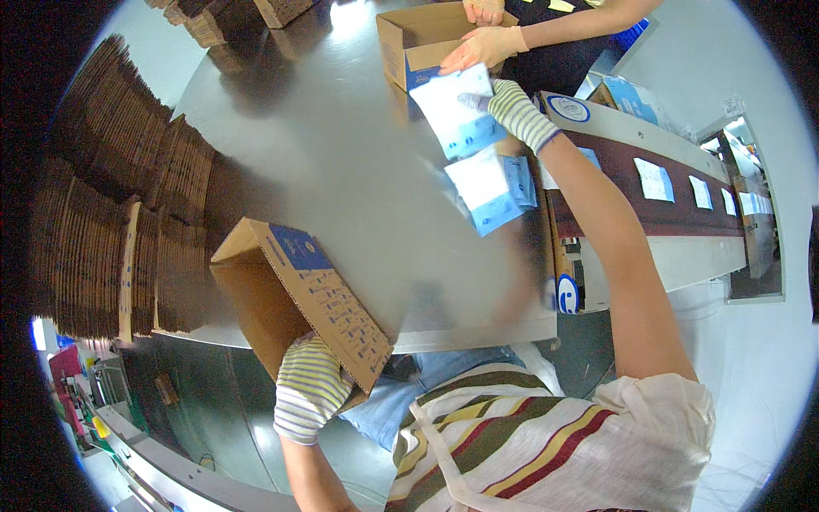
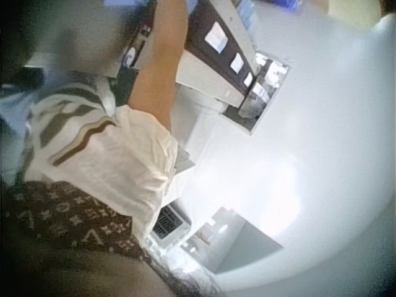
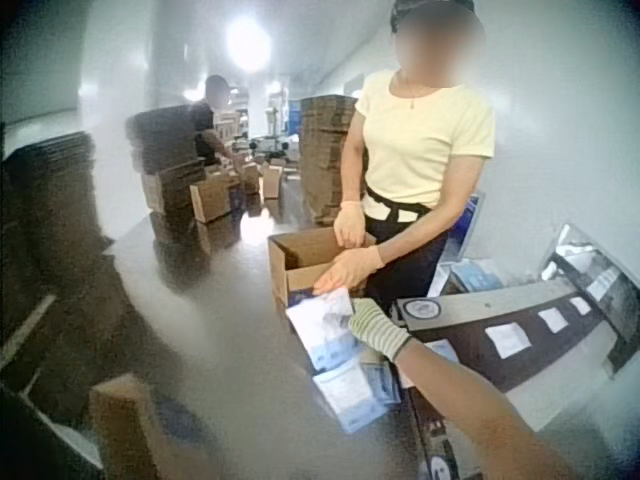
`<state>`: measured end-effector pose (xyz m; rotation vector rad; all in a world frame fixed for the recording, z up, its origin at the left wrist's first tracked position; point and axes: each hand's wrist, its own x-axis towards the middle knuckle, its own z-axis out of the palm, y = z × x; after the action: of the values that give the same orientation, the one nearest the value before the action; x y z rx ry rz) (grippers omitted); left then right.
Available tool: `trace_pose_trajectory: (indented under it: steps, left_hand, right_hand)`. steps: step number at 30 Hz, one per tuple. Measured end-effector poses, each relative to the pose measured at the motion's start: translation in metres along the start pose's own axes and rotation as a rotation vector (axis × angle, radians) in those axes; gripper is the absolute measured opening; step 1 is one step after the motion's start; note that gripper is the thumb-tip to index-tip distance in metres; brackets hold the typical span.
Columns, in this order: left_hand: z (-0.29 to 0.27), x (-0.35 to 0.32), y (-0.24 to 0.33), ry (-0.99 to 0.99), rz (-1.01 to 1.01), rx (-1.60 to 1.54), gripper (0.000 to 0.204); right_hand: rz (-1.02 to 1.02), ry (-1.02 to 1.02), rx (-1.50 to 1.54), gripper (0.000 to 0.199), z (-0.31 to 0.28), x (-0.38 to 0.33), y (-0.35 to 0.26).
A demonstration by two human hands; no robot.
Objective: The person picks up flat cardboard boxes, unfolds them, and packs individual blue and white packaged items into the boxes before placing the boxes on a conveyor belt.
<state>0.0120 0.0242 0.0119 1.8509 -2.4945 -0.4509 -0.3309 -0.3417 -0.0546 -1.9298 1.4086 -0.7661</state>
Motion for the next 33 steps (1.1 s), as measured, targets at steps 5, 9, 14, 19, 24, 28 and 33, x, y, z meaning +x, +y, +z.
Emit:
trace_pose_trajectory:
  steps: [5,9,14,19,24,28,33]
  left_hand:
    - [0.004,-0.003,-0.002,0.046,0.013,-0.019,0.035]
    - [0.004,-0.003,-0.004,0.036,0.002,-0.078,0.036]
    - [0.001,-0.004,-0.001,0.025,-0.008,-0.058,0.038]
    - [-0.004,0.002,0.001,-0.088,-0.074,-0.035,0.042]
    - [-0.013,0.004,0.009,-0.102,-0.110,0.008,0.038]
    - [-0.015,0.004,0.008,-0.109,-0.097,-0.045,0.038]
    - [-0.011,0.002,0.004,-0.052,-0.059,-0.043,0.039]
  right_hand:
    - [0.098,0.215,0.060,0.047,-0.021,0.008,0.006]
    - [0.042,0.154,-0.097,0.040,-0.040,0.005,0.018]
    - [-0.848,0.249,-1.624,0.026,-0.074,-0.020,0.048]
    - [-0.589,-0.599,-1.282,0.040,-0.056,-0.052,-0.018]
    - [0.114,-0.754,-0.594,0.083,-0.009,-0.051,-0.005]
    - [0.052,-0.705,-0.244,0.084,0.024,-0.075,0.009]
    - [-0.017,-0.734,-0.639,0.086,0.062,-0.137,-0.078]
